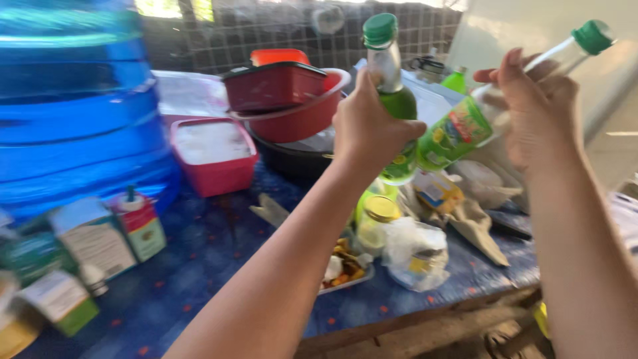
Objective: The person opens the refrigerator and removes several small boxes and containers from the door shelf, placing them on a nearby table. They then retrieve additional containers from the main fridge shelves and place them on the table, organizing the items into groups.
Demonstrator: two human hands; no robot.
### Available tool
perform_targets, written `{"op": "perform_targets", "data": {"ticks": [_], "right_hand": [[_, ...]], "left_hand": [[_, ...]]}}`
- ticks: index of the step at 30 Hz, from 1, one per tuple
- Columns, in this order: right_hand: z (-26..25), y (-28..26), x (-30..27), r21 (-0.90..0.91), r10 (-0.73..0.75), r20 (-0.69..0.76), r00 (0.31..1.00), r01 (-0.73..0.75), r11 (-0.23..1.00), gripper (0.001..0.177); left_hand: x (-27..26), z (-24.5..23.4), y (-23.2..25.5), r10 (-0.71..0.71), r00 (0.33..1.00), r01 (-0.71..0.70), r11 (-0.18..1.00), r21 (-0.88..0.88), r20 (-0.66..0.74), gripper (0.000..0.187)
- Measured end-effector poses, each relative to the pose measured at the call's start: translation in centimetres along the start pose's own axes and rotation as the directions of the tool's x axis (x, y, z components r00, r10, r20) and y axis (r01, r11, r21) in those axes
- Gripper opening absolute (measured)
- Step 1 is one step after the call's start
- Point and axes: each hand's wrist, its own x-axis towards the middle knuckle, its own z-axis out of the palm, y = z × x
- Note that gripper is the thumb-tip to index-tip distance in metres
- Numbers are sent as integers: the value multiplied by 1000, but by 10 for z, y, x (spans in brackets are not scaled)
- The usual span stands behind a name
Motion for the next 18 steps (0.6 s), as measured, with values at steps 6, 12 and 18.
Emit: {"op": "perform_targets", "data": {"ticks": [6,12,18], "right_hand": [[133,18,-16,276,-7,162,987,-39,960,33],[263,50,-46,188,171,417,893,-269,945,40],[348,70,-68,89,392,558,732,-522,848,48]], "left_hand": [[0,-104,-44,105,979,-50,957,287,-177,85],[-29,-174,-105,-83,986,141,874,466,-144,73],[-46,-197,-152,-186,955,275,850,449,-231,81]]}}
